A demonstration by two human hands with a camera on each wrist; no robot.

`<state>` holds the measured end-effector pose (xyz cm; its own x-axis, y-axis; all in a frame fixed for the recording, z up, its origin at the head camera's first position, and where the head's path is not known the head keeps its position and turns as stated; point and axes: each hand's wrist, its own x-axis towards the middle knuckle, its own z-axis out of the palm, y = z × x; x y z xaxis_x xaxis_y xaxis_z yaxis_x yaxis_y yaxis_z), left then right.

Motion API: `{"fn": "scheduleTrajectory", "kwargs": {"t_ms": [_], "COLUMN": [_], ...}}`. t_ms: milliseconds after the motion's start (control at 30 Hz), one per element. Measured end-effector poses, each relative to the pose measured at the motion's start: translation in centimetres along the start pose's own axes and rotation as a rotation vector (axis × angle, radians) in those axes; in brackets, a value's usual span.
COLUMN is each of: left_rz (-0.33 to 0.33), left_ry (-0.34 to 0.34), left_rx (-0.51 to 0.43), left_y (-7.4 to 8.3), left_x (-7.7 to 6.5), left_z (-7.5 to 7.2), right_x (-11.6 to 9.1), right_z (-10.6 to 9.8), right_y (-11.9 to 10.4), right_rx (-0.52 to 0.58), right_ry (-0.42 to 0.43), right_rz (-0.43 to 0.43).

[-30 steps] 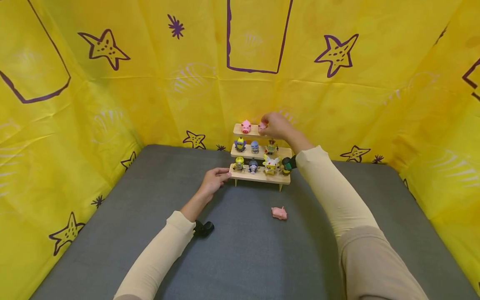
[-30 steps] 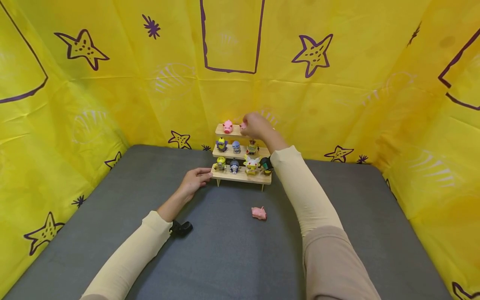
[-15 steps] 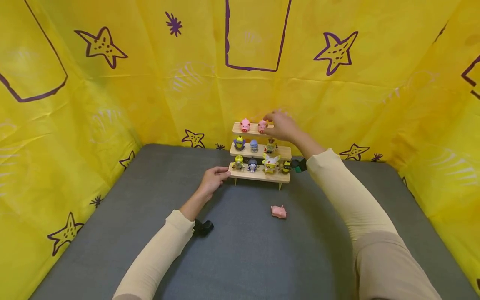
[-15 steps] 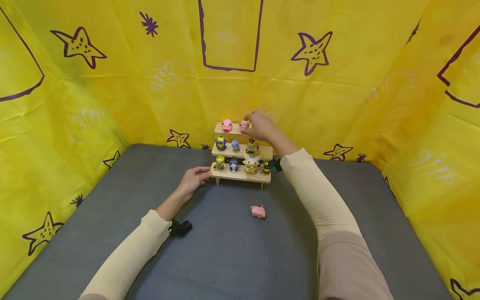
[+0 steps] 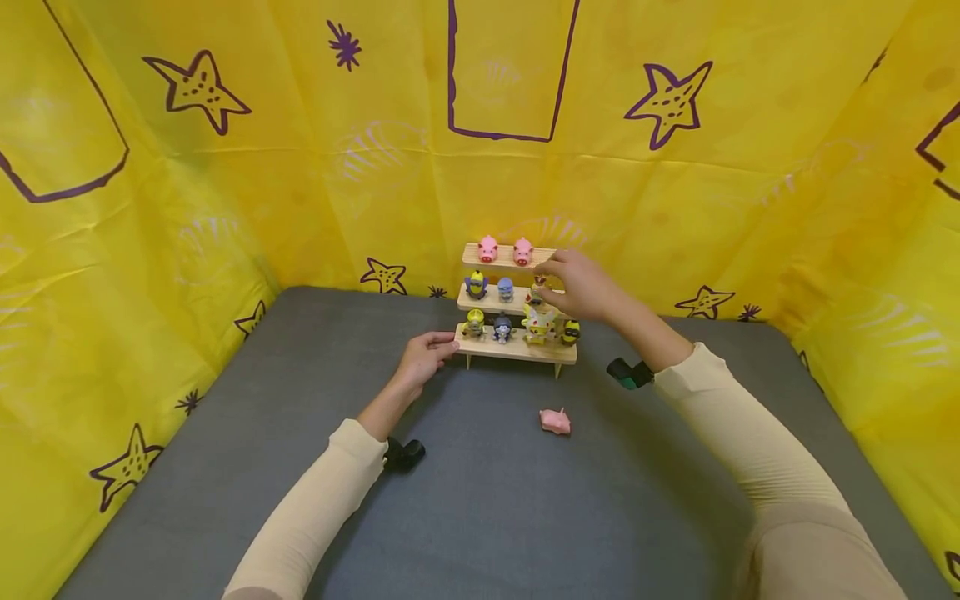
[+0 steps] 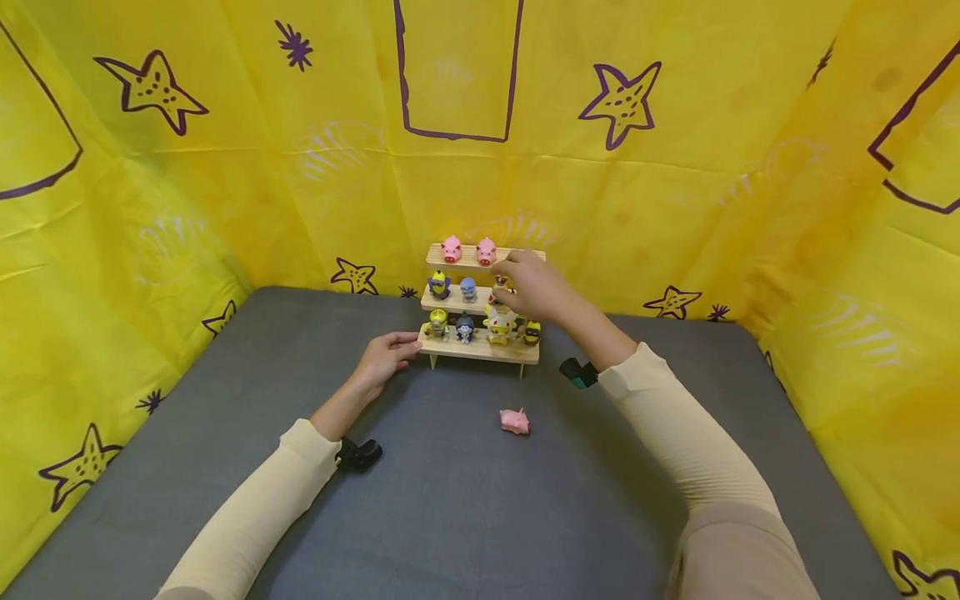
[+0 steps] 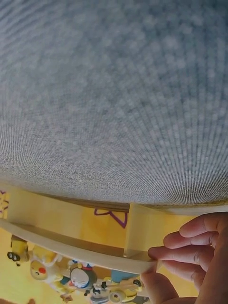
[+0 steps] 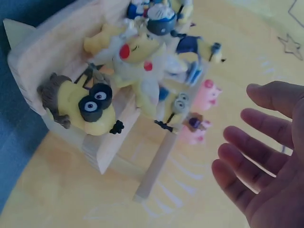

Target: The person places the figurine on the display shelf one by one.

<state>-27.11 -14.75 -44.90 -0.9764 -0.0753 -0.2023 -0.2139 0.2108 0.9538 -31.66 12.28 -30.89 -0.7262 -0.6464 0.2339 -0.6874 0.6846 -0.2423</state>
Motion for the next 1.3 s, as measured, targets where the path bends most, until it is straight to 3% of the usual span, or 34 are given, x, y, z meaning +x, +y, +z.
{"fn": "scheduleTrajectory", "kwargs": {"t_ms": [133, 367, 500, 667, 933, 1167, 1300], "left_rz": [-0.004, -0.019, -0.018, -0.013, -0.011, -0.014, -0.012], "left_ry": [-0.005, 0.001, 0.002, 0.0, 0.007, 0.003, 0.003], "left_rx": [0.014, 0.013, 0.014, 0.023, 0.007, 0.015, 0.01], "left_y": [0.1, 0.2, 0.3, 0.4, 0.2, 0.3, 0.2], "left_x": [-0.1, 0.0, -0.1, -0.2, -0.3, -0.4, -0.3], "left_z": [-0.1, -0.1, -0.1, -0.1, 0.0, 0.0, 0.1], "right_x": [-1.8, -4.7, -6.2, -7.9, -9.6, -10.8, -11.1], "right_z": [-0.5, -0.4, 0.9, 3.0, 6.3, 8.6, 9.3], "right_y": [0.0, 0.3, 0.6, 1.2, 1.9, 2.1, 2.0], "right_rx": [0.041, 0.117, 0.237, 0.35, 0.415, 0.493, 0.512], "right_ry": [-0.015, -0.03, -0.066, -0.194, -0.364, -0.456, -0.467], "right_rz": [0.011, -0.057, -0.052, -0.011, -0.015, -0.004, 0.009]}}
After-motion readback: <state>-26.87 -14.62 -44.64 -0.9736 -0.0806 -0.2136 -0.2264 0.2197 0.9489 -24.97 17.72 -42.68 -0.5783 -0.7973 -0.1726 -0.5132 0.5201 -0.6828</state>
